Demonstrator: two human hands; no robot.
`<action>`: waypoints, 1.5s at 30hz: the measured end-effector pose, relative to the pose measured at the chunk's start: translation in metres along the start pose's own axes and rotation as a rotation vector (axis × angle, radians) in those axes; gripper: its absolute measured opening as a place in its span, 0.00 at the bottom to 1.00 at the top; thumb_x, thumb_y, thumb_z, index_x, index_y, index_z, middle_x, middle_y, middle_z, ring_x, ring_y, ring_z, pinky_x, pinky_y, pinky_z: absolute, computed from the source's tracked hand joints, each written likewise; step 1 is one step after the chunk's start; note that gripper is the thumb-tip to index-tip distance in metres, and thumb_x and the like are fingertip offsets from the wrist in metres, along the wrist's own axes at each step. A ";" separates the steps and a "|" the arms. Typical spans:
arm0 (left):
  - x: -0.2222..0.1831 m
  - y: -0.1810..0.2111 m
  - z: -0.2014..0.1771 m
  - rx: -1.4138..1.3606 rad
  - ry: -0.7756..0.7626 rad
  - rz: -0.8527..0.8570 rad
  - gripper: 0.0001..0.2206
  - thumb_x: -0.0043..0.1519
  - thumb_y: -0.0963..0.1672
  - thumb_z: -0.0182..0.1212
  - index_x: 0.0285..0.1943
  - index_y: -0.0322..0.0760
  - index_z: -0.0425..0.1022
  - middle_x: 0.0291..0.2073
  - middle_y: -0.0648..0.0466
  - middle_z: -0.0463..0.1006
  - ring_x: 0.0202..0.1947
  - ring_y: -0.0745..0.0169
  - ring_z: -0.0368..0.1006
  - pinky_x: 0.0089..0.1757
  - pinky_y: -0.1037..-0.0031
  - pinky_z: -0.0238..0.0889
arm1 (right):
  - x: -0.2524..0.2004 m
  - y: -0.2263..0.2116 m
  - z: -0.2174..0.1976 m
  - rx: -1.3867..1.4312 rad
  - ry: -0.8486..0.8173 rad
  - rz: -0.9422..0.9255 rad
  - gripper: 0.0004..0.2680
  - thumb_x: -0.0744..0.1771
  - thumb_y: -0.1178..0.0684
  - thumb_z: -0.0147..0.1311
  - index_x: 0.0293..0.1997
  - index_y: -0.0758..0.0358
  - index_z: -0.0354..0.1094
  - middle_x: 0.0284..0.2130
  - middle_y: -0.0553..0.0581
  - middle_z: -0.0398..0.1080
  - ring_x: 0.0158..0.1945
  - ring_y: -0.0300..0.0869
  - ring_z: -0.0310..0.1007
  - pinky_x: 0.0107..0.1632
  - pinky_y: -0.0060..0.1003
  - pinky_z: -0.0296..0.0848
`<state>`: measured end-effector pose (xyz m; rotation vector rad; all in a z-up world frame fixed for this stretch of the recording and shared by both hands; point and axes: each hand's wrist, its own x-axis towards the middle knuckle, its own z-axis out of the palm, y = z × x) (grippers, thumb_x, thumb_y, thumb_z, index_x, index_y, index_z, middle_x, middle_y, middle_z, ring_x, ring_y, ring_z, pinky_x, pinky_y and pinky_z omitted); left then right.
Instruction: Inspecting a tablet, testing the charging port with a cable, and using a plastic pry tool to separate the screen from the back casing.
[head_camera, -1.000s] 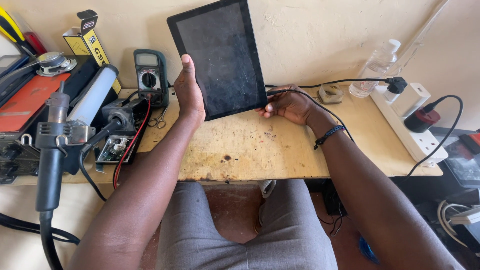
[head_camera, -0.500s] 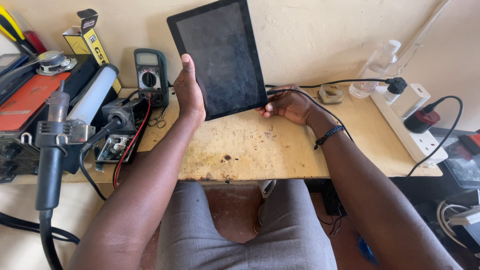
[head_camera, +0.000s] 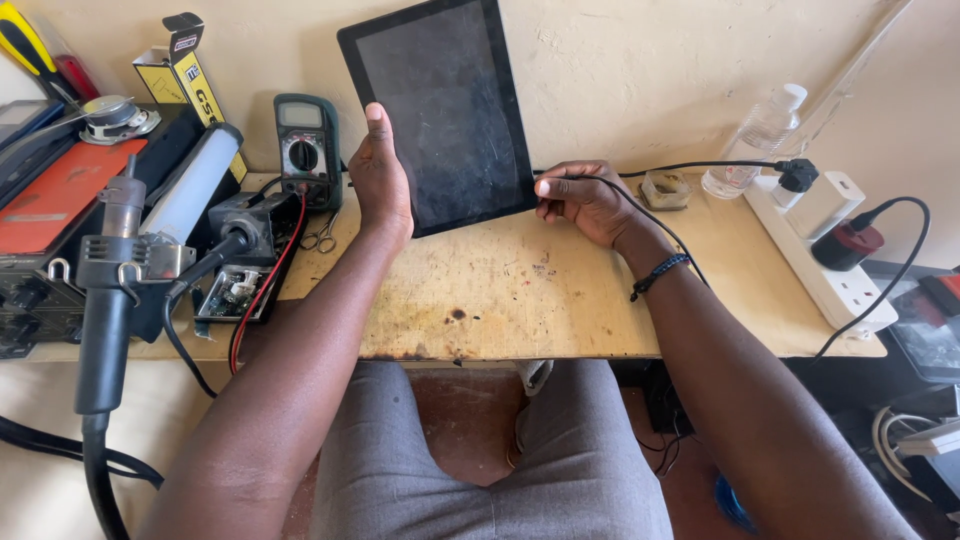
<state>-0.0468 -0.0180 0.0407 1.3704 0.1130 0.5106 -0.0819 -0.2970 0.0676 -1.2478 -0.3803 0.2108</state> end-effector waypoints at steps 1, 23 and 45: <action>-0.001 0.001 0.001 0.000 0.000 0.000 0.27 0.58 0.64 0.45 0.41 0.48 0.76 0.37 0.55 0.75 0.52 0.56 0.73 0.56 0.62 0.59 | 0.000 -0.001 0.002 0.000 0.000 0.000 0.05 0.60 0.64 0.60 0.35 0.73 0.73 0.25 0.67 0.72 0.27 0.50 0.77 0.29 0.34 0.80; -0.052 0.079 0.017 -0.109 0.179 0.076 0.24 0.55 0.62 0.54 0.26 0.45 0.76 0.20 0.60 0.73 0.24 0.70 0.69 0.31 0.79 0.63 | -0.002 -0.046 -0.062 0.665 0.386 -0.351 0.09 0.63 0.48 0.59 0.28 0.63 0.73 0.22 0.58 0.73 0.24 0.41 0.71 0.26 0.26 0.64; -0.014 0.019 0.001 -0.035 -0.098 -0.034 0.26 0.58 0.64 0.54 0.39 0.45 0.74 0.30 0.59 0.70 0.38 0.65 0.68 0.44 0.70 0.64 | -0.015 -0.070 -0.089 0.700 0.709 -0.433 0.08 0.59 0.46 0.56 0.20 0.57 0.69 0.15 0.55 0.67 0.18 0.40 0.64 0.21 0.28 0.52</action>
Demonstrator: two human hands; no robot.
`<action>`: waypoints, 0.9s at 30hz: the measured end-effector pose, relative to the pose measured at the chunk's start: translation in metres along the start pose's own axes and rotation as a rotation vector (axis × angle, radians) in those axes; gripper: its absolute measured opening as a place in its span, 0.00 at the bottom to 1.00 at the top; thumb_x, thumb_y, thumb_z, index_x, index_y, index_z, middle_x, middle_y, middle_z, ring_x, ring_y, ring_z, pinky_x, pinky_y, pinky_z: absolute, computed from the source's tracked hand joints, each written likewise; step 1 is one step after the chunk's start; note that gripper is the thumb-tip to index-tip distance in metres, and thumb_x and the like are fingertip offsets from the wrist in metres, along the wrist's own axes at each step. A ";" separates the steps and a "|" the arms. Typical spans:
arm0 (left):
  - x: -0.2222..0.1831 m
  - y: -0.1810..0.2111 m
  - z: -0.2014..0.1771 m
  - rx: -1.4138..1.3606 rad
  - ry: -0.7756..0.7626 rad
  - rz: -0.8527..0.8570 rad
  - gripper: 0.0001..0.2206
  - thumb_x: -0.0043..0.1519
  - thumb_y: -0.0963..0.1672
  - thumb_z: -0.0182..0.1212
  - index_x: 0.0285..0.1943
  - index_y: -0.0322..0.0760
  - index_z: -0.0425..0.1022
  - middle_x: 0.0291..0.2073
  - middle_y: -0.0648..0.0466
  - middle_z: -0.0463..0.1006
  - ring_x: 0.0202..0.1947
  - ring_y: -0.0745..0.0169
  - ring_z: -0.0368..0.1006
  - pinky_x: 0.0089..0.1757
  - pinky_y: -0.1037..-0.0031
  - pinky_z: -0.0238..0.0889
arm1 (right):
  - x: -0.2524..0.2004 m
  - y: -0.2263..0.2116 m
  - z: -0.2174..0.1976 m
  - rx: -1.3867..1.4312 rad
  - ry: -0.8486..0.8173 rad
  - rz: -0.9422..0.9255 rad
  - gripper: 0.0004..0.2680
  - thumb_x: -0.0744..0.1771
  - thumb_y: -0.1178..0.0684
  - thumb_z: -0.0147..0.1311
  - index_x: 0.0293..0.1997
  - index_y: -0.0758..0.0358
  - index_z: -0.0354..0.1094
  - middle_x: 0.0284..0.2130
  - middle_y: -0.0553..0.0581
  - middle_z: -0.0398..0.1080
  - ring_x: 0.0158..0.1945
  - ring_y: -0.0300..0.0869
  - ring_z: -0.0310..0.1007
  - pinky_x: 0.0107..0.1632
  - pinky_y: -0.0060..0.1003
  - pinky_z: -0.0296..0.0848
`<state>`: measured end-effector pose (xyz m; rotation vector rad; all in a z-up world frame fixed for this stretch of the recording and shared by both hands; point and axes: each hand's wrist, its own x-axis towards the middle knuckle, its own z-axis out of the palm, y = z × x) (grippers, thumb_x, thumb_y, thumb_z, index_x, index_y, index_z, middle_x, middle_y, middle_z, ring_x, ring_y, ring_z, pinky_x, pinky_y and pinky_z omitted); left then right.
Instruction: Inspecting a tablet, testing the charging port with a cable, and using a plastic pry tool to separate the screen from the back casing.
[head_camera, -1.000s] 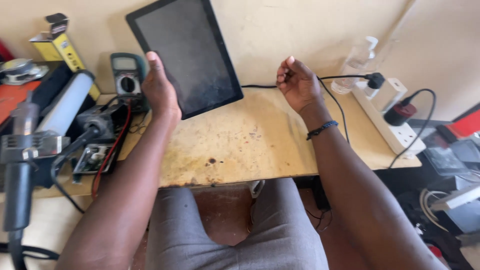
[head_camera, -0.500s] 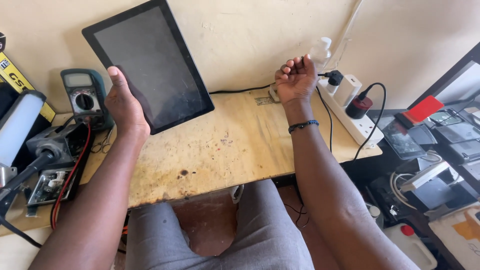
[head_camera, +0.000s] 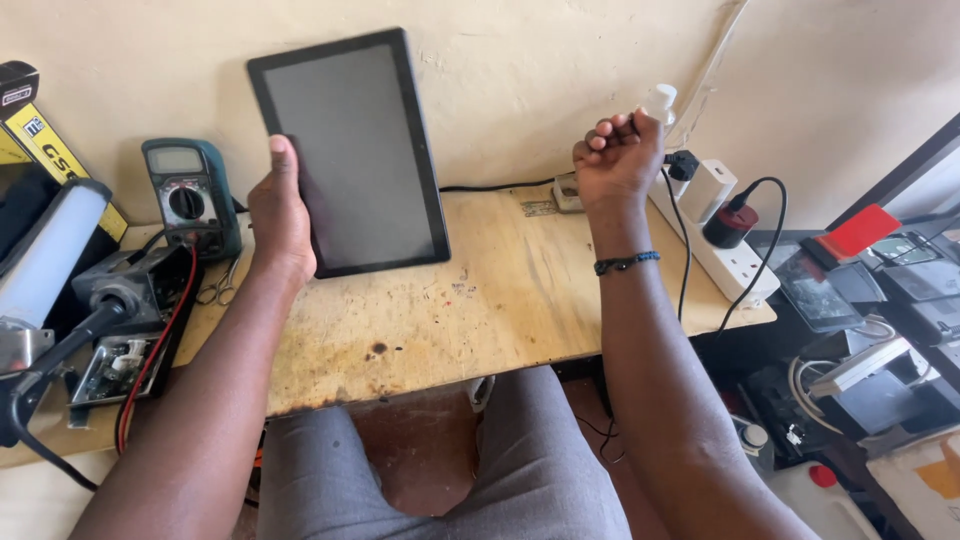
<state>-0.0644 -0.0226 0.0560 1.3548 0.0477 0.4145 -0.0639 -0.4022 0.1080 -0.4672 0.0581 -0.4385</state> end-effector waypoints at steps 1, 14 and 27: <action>0.001 0.000 -0.001 -0.001 0.001 0.000 0.26 0.58 0.64 0.54 0.39 0.45 0.74 0.30 0.59 0.70 0.38 0.65 0.68 0.44 0.70 0.64 | 0.005 0.002 -0.003 0.000 -0.001 0.000 0.08 0.59 0.46 0.56 0.20 0.57 0.69 0.15 0.55 0.67 0.18 0.40 0.64 0.21 0.28 0.52; -0.022 0.032 0.011 0.454 -0.322 -0.251 0.25 0.57 0.61 0.63 0.39 0.38 0.79 0.23 0.54 0.73 0.27 0.59 0.73 0.27 0.70 0.67 | 0.011 0.011 -0.008 0.056 0.027 0.088 0.09 0.62 0.47 0.52 0.21 0.59 0.68 0.16 0.55 0.66 0.19 0.40 0.62 0.21 0.27 0.52; -0.047 0.063 0.017 0.993 -0.492 -0.037 0.19 0.60 0.54 0.59 0.24 0.40 0.77 0.17 0.60 0.72 0.17 0.74 0.51 0.25 0.72 0.39 | -0.030 0.008 0.023 -0.060 0.066 0.135 0.08 0.62 0.53 0.49 0.21 0.58 0.61 0.17 0.53 0.63 0.20 0.38 0.57 0.23 0.28 0.49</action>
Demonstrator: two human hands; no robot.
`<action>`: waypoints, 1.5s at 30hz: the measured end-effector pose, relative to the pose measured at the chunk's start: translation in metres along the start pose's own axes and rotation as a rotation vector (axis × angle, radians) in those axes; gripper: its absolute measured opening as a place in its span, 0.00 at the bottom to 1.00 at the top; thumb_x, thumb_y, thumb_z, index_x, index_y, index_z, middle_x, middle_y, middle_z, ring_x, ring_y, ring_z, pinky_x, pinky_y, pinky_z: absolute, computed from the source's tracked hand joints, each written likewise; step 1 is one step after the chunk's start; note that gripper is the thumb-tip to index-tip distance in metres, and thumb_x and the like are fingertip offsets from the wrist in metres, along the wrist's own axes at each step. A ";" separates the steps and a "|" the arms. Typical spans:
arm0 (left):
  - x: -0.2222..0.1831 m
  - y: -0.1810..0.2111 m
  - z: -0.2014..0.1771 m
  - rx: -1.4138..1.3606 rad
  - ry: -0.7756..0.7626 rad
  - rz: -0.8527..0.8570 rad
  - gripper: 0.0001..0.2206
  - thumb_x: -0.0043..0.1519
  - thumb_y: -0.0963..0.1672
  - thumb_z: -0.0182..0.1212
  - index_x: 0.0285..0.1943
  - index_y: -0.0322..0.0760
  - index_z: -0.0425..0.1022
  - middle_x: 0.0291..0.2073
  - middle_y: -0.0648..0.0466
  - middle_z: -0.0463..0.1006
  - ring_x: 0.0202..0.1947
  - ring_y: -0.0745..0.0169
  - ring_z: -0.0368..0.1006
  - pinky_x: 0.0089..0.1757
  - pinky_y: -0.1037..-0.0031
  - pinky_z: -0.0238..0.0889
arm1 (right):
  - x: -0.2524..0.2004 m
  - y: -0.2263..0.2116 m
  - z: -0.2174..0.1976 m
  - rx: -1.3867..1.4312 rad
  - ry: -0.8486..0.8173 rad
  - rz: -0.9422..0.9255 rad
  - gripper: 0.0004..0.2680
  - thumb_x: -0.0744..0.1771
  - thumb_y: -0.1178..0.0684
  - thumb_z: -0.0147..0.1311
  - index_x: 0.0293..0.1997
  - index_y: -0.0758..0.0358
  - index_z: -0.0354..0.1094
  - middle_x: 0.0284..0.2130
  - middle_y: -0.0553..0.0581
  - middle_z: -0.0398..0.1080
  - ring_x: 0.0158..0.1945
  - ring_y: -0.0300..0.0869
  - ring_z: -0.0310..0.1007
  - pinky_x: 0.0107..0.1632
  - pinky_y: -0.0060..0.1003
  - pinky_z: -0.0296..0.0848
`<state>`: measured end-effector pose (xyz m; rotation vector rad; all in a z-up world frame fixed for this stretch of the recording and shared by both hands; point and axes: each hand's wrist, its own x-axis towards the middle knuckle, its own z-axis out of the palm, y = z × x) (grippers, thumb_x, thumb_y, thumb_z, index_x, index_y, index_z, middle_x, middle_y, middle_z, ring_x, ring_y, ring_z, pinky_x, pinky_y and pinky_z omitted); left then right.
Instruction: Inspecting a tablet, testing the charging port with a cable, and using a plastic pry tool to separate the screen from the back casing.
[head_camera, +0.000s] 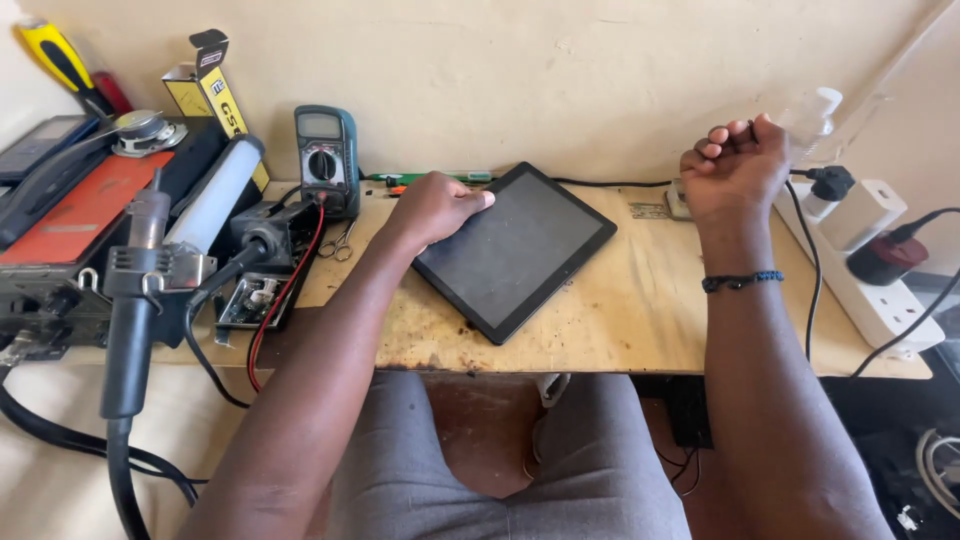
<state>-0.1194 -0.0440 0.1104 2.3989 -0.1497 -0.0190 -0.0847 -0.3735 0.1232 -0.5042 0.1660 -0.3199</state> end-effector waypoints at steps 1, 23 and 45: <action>0.001 -0.002 0.000 -0.003 0.001 -0.002 0.19 0.60 0.54 0.59 0.24 0.40 0.77 0.17 0.60 0.72 0.17 0.74 0.51 0.25 0.72 0.39 | -0.005 0.002 0.004 -0.003 -0.001 0.002 0.08 0.62 0.53 0.49 0.21 0.58 0.61 0.17 0.53 0.63 0.20 0.38 0.57 0.23 0.28 0.49; 0.027 -0.036 0.013 0.056 0.191 0.244 0.11 0.56 0.49 0.62 0.23 0.46 0.81 0.11 0.50 0.71 0.15 0.50 0.69 0.22 0.70 0.58 | -0.023 0.064 0.011 -0.650 -0.265 0.097 0.13 0.62 0.48 0.48 0.44 0.62 0.72 0.23 0.60 0.71 0.22 0.40 0.68 0.23 0.26 0.60; 0.051 0.051 0.044 0.119 0.371 0.817 0.05 0.61 0.44 0.58 0.36 0.43 0.78 0.25 0.56 0.72 0.33 0.55 0.75 0.37 0.68 0.70 | -0.011 0.067 0.008 -0.524 -0.340 0.204 0.26 0.66 0.30 0.32 0.48 0.65 0.71 0.28 0.62 0.74 0.22 0.46 0.69 0.23 0.33 0.62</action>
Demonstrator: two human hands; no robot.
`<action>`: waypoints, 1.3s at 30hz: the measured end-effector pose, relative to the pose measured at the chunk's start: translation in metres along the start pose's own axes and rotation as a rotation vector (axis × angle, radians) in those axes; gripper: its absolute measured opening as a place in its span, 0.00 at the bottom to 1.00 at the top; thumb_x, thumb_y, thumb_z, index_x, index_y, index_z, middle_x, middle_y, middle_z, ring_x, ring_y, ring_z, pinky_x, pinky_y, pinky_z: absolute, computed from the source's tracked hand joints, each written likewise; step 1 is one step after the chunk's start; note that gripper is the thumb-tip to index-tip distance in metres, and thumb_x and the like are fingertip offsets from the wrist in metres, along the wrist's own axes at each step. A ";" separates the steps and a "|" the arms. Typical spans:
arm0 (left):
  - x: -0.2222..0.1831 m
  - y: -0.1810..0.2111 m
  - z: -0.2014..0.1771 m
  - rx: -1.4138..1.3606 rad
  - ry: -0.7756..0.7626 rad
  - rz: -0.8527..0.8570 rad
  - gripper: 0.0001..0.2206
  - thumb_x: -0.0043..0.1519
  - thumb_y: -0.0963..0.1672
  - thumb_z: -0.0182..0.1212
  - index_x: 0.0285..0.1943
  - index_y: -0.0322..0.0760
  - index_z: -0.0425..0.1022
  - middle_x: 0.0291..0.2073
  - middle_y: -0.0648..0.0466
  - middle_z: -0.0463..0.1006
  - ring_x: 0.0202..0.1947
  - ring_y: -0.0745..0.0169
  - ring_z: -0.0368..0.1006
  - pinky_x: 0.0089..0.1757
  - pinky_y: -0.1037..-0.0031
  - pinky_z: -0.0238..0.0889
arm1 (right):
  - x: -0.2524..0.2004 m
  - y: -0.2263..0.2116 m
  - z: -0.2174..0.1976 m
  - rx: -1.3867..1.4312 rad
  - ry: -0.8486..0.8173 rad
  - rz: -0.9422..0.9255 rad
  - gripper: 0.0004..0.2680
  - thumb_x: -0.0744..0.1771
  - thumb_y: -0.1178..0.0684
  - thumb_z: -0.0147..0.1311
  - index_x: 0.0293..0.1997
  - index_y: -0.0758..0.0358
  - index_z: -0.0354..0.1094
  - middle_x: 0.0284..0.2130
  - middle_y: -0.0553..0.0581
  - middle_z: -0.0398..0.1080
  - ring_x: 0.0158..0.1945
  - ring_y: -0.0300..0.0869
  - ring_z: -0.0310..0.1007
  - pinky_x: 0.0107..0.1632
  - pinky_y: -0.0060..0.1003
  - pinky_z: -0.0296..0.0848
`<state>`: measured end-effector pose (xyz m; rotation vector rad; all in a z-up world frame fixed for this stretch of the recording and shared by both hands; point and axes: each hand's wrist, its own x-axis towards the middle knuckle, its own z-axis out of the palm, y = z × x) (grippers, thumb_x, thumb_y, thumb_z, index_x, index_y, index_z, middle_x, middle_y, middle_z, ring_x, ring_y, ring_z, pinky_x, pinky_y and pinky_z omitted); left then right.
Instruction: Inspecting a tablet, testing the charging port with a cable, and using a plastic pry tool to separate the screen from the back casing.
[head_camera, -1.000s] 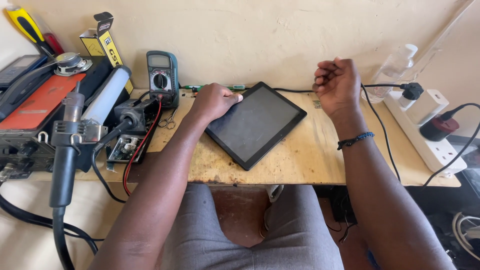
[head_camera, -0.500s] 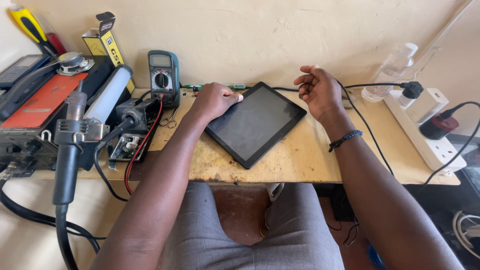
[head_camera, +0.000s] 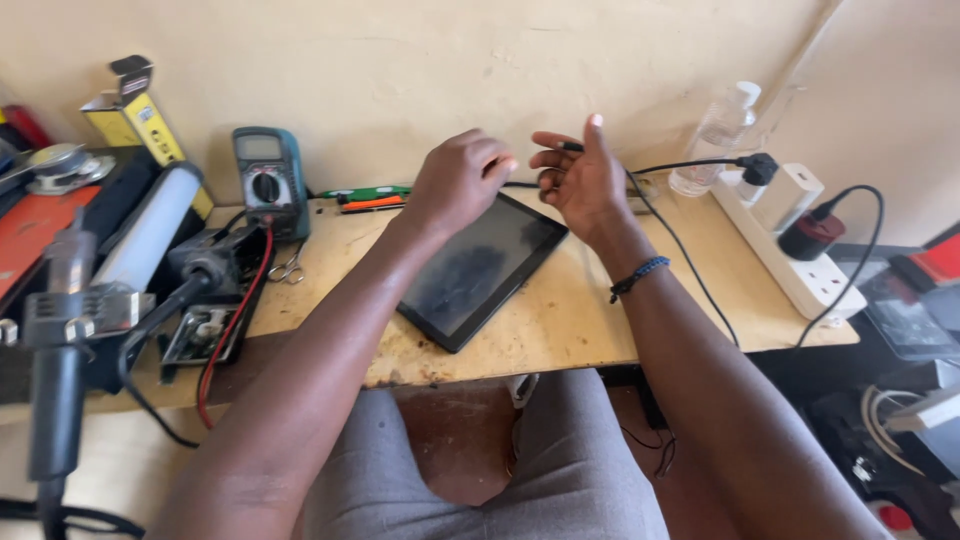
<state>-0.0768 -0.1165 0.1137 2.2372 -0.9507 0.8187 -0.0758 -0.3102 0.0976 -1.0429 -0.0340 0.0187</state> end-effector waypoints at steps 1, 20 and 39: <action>0.008 0.007 0.006 -0.013 -0.004 0.009 0.05 0.61 0.44 0.58 0.36 0.43 0.78 0.25 0.56 0.72 0.33 0.55 0.75 0.37 0.68 0.70 | 0.012 0.006 -0.006 -0.002 0.015 -0.007 0.26 0.66 0.30 0.32 0.48 0.65 0.71 0.28 0.62 0.74 0.22 0.46 0.69 0.23 0.33 0.62; 0.016 -0.030 0.053 0.002 0.298 -0.064 0.05 0.60 0.46 0.61 0.40 0.45 0.72 0.31 0.56 0.68 0.34 0.48 0.75 0.33 0.59 0.73 | -0.010 0.004 0.020 -0.343 -0.150 -0.021 0.15 0.65 0.41 0.51 0.38 0.65 0.71 0.28 0.60 0.73 0.25 0.47 0.77 0.21 0.35 0.74; 0.011 -0.026 0.029 -0.290 0.444 0.040 0.04 0.56 0.39 0.66 0.38 0.38 0.79 0.26 0.53 0.70 0.27 0.56 0.75 0.27 0.74 0.70 | 0.020 -0.003 -0.028 -1.273 0.538 -0.503 0.05 0.60 0.49 0.59 0.37 0.47 0.75 0.24 0.49 0.69 0.34 0.48 0.74 0.42 0.43 0.71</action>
